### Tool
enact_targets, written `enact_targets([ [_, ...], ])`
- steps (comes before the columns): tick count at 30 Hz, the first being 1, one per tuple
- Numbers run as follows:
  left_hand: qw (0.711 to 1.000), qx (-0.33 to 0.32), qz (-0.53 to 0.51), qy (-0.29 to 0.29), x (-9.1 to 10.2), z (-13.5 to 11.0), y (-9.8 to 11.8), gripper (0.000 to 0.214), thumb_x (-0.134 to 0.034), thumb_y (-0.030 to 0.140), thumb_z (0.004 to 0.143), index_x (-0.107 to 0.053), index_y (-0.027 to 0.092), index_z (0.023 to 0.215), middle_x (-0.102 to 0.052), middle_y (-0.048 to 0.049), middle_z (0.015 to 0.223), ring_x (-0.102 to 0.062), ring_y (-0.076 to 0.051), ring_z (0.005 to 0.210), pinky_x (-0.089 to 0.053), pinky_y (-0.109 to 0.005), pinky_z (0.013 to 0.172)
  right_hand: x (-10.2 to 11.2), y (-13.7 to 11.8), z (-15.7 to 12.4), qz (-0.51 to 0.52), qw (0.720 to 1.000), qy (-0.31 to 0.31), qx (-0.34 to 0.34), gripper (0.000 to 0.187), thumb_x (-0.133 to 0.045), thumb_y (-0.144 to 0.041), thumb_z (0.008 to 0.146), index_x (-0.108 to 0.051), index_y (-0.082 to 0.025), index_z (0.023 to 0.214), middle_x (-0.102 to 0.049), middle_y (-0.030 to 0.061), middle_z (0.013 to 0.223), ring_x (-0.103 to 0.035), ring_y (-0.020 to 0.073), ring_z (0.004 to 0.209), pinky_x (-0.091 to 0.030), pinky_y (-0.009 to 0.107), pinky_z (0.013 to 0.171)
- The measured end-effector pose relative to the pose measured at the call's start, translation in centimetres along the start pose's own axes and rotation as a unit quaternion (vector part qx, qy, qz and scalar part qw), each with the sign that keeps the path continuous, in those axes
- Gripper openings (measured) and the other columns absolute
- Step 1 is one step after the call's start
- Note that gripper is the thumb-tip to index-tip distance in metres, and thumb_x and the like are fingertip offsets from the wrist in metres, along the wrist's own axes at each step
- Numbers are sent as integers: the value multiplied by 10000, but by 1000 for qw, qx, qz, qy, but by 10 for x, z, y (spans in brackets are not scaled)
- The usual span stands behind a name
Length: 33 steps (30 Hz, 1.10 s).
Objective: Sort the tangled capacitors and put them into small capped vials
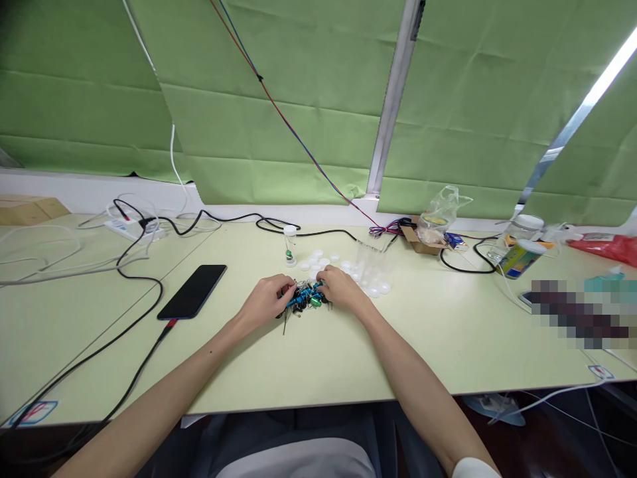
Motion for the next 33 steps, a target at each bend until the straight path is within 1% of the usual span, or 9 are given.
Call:
enact_targets([
  [8,1000,-1,-8,4,1,0,1,252,-448,265,923,-661,187,815,-672,-54,775,-572,-176,678,-399,-301,634,-3,0,1,-2,1000,0,-8,54,-612,-184,886,-665,-177,894,-611,64,927,-564,168,812,-380,249,713],
  [13,1000,-2,-5,3,0,0,1,246,-456,278,927,-652,195,804,-667,-47,762,-579,-180,678,-396,-299,629,-3,-1,1,-9,1000,5,-13,33,-604,-168,888,-634,-179,880,-614,61,911,-555,173,815,-355,248,682],
  [17,1000,-3,-1,3,1,0,2,261,-448,287,935,-643,194,787,-653,-43,752,-567,-174,659,-393,-293,624,0,-2,1,-16,999,26,-20,42,-573,-175,909,-614,-178,899,-621,68,912,-555,179,815,-348,255,680],
  [20,1000,6,-13,7,3,0,4,267,-451,306,938,-646,190,799,-647,-36,743,-550,-167,649,-394,-293,621,6,-4,1,-3,998,54,-27,56,-552,-192,926,-606,-181,918,-632,67,902,-558,178,797,-359,263,688],
  [24,996,38,-78,28,9,0,8,269,-484,353,931,-659,186,814,-642,-12,709,-518,-141,605,-396,-276,603,14,-20,-4,51,992,116,-1,96,-514,-242,959,-594,-192,950,-646,59,924,-565,169,773,-393,273,728],
  [27,985,90,-144,44,11,0,5,298,-513,424,915,-679,179,880,-644,-4,695,-493,-125,559,-396,-269,584,16,-35,-10,93,983,153,33,122,-490,-269,974,-585,-192,973,-651,62,927,-582,176,804,-411,275,739],
  [30,965,134,-220,47,9,0,2,360,-542,488,887,-688,169,968,-682,-31,790,-537,-136,593,-416,-273,594,14,-46,-12,123,977,168,51,146,-476,-288,981,-582,-189,969,-641,60,903,-580,176,793,-419,276,718],
  [32,951,140,-270,44,8,1,2,385,-556,509,874,-694,164,976,-700,-58,877,-564,-147,634,-425,-275,603,12,-49,-12,137,974,170,57,159,-469,-295,985,-584,-189,956,-634,55,883,-573,175,781,-420,281,715],
  [33,944,142,-294,40,7,1,2,392,-561,517,869,-696,162,966,-700,-66,885,-557,-145,626,-420,-274,589,12,-50,-12,143,973,170,59,164,-467,-298,987,-585,-190,950,-632,52,875,-570,174,776,-420,283,714],
])
Point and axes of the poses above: each hand's wrist, its own z-axis towards the middle knuckle, its own x-axis out of the back of the hand, y = z × x, the point moved 5 cm from there along z, towards the middle knuckle
